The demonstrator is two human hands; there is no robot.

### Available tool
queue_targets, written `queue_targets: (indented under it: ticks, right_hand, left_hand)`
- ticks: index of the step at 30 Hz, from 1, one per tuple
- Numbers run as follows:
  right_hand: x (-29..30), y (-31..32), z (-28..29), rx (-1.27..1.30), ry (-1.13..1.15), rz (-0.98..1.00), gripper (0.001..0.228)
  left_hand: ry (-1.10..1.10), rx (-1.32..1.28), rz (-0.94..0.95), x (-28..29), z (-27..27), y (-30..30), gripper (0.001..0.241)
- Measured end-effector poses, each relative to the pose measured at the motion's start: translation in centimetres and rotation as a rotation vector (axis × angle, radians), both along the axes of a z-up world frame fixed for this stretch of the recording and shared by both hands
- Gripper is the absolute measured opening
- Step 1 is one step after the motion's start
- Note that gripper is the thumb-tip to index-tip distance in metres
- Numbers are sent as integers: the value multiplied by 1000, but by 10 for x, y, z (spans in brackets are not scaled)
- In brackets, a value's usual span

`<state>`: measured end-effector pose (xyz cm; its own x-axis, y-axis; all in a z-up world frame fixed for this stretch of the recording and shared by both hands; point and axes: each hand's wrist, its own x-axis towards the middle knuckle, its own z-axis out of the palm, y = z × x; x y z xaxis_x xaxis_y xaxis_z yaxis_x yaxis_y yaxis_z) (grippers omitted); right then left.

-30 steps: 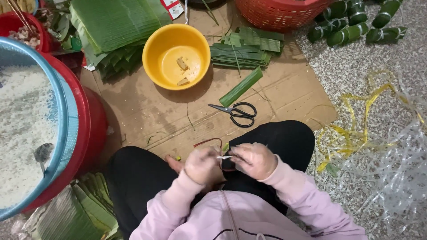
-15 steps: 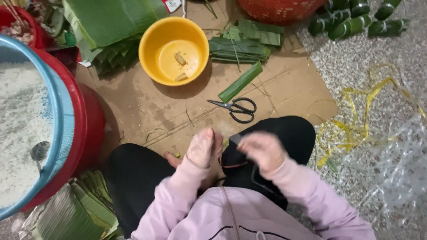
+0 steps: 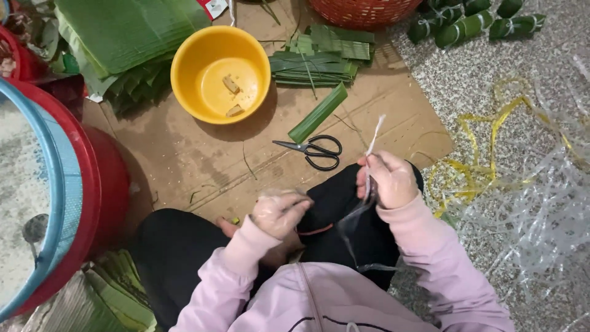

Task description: Wrapping rice in green leaves and tying them with string to prepare food parcels.

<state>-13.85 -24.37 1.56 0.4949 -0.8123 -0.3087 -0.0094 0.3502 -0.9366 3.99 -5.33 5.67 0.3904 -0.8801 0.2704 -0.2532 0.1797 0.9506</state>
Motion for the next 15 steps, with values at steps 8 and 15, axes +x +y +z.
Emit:
queue_targets:
  ticks: [8, 15]
  right_hand:
    - [19, 31, 34, -373, 77, 223, 15]
    - [-31, -4, 12, 5, -63, 235, 14]
  left_hand:
    - [147, 359, 1, -54, -42, -21, 33]
    - [230, 167, 377, -32, -66, -14, 17]
